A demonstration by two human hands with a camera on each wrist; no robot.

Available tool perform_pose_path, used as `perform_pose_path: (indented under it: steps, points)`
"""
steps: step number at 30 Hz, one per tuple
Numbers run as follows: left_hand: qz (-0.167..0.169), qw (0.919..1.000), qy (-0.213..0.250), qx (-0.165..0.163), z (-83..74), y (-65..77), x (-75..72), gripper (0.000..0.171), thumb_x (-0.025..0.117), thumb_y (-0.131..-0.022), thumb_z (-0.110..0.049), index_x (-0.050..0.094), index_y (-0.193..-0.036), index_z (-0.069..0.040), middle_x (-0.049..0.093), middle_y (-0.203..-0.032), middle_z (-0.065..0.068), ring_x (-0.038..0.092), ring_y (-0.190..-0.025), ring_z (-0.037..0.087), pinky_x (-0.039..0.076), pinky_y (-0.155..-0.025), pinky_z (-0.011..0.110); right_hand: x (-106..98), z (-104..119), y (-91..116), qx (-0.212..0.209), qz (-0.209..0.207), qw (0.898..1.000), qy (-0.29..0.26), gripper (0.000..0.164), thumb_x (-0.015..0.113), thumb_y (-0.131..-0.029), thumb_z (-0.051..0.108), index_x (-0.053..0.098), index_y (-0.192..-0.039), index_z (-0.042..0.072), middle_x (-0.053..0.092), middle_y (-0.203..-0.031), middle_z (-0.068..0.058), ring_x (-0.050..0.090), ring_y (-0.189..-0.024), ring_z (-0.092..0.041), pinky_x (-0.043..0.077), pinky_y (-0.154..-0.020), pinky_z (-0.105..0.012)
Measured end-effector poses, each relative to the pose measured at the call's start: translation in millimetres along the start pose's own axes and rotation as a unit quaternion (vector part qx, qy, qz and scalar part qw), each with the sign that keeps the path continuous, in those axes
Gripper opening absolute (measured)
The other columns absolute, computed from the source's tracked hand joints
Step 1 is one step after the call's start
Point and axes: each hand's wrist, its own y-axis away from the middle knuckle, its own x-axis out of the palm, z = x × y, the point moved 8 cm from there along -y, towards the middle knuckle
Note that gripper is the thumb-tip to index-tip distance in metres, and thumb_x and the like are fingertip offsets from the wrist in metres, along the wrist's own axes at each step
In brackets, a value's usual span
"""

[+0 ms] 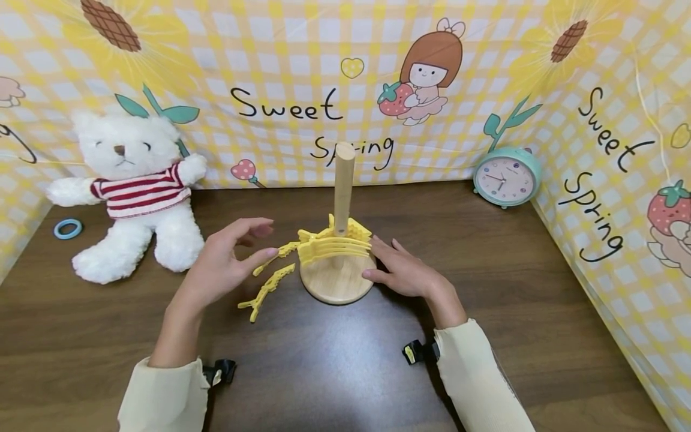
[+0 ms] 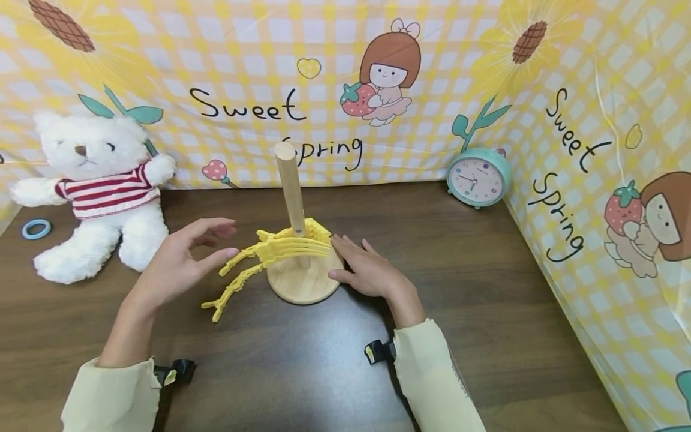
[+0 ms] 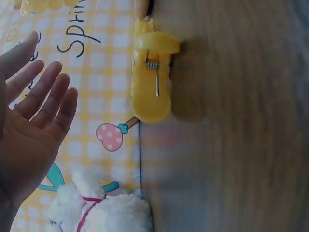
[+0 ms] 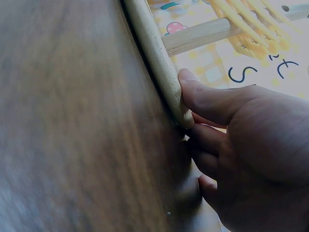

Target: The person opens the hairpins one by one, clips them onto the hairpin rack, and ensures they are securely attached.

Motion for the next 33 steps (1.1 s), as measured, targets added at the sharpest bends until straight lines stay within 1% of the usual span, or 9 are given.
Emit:
perform_pose_path:
  steps: [4, 8, 11, 13, 16, 18, 22, 26, 33]
  points:
    - [0.016, 0.9997, 0.008, -0.020, 5.4, 2.6, -1.1, 0.047, 0.077, -0.091, -0.011, 0.060, -0.134, -0.003, 0.066, -0.125, 0.015, 0.059, -0.113, 0.028, 0.049, -0.092, 0.042, 0, 0, 0, 0.004, 0.000, 1.000, -0.002, 0.067, 0.056, -0.105, 0.033, 0.025, -0.162, 0.019, 0.019, -0.166, -0.007, 0.007, -0.154, -0.021, -0.002, -0.123, -0.044]
    - [0.076, 0.9946, 0.013, -0.069, 18.2, 7.5, 2.2, 0.053, 0.080, -0.090, -0.024, 0.059, -0.135, -0.004, 0.062, -0.132, 0.014, 0.058, -0.116, 0.033, 0.047, -0.096, 0.052, 0, -2, 1, 0.012, 0.001, 1.000, -0.005, 0.067, 0.056, -0.105, 0.035, 0.025, -0.162, 0.020, 0.017, -0.167, -0.008, 0.006, -0.154, -0.022, 0.000, -0.123, -0.045]
    - [0.122, 0.9869, 0.010, -0.106, 30.2, 13.6, 6.0, 0.057, 0.082, -0.088, -0.032, 0.060, -0.134, -0.007, 0.063, -0.131, 0.011, 0.057, -0.116, 0.032, 0.045, -0.098, 0.052, 0, -3, 1, 0.016, 0.001, 1.000, -0.005, 0.068, 0.056, -0.105, 0.036, 0.024, -0.162, 0.020, 0.015, -0.167, -0.009, 0.005, -0.155, -0.022, 0.000, -0.123, -0.046]
    - [0.140, 0.9833, 0.012, -0.116, 36.0, 17.0, 7.8, 0.057, 0.084, -0.086, -0.032, 0.062, -0.132, -0.007, 0.065, -0.128, 0.010, 0.058, -0.114, 0.030, 0.045, -0.097, 0.050, 1, -3, 1, 0.016, 0.002, 1.000, -0.005, 0.068, 0.056, -0.105, 0.037, 0.024, -0.162, 0.020, 0.015, -0.167, -0.009, 0.005, -0.155, -0.022, 0.000, -0.123, -0.046]
    - [0.157, 0.9795, 0.022, -0.124, 41.8, 22.0, 8.8, 0.052, 0.086, -0.084, -0.029, 0.064, -0.126, -0.007, 0.066, -0.121, 0.009, 0.059, -0.109, 0.027, 0.048, -0.095, 0.048, 0, -3, 1, 0.015, 0.001, 1.000, -0.004, 0.068, 0.056, -0.105, 0.036, 0.024, -0.163, 0.020, 0.015, -0.167, -0.009, 0.005, -0.155, -0.021, 0.000, -0.123, -0.046]
    - [0.167, 0.9778, 0.032, -0.122, 43.7, 24.9, 9.0, 0.050, 0.086, -0.084, -0.028, 0.065, -0.124, -0.006, 0.066, -0.119, 0.009, 0.060, -0.106, 0.026, 0.049, -0.093, 0.047, 0, -3, 1, 0.018, 0.001, 1.000, -0.004, 0.068, 0.056, -0.105, 0.037, 0.024, -0.163, 0.021, 0.014, -0.167, -0.009, 0.004, -0.155, -0.021, 0.000, -0.123, -0.046]
    - [0.181, 0.9752, 0.052, -0.116, 46.3, 30.1, 7.5, 0.049, 0.086, -0.084, -0.025, 0.065, -0.123, -0.004, 0.066, -0.119, 0.010, 0.060, -0.106, 0.026, 0.051, -0.092, 0.042, 1, -4, 1, 0.021, 0.002, 1.000, -0.004, 0.068, 0.056, -0.105, 0.037, 0.024, -0.163, 0.021, 0.014, -0.167, -0.009, 0.004, -0.155, -0.022, 0.001, -0.123, -0.047]
    - [0.190, 0.9735, 0.057, -0.114, 49.5, 33.3, 6.5, 0.049, 0.086, -0.084, -0.025, 0.065, -0.123, -0.004, 0.066, -0.119, 0.009, 0.060, -0.105, 0.025, 0.052, -0.089, 0.037, 1, -4, 1, 0.020, 0.001, 1.000, -0.005, 0.068, 0.056, -0.105, 0.036, 0.025, -0.162, 0.021, 0.016, -0.167, -0.009, 0.004, -0.155, -0.022, 0.000, -0.123, -0.047]
    - [0.227, 0.9657, 0.050, -0.115, 54.4, 41.3, 11.0, 0.039, 0.088, -0.081, -0.028, 0.067, -0.106, -0.009, 0.065, -0.097, 0.003, 0.059, -0.092, 0.021, 0.050, -0.080, 0.030, 1, -4, 1, 0.015, -0.001, 1.000, -0.003, 0.067, 0.057, -0.105, 0.036, 0.025, -0.162, 0.021, 0.017, -0.167, -0.009, 0.006, -0.154, -0.022, 0.000, -0.123, -0.046]
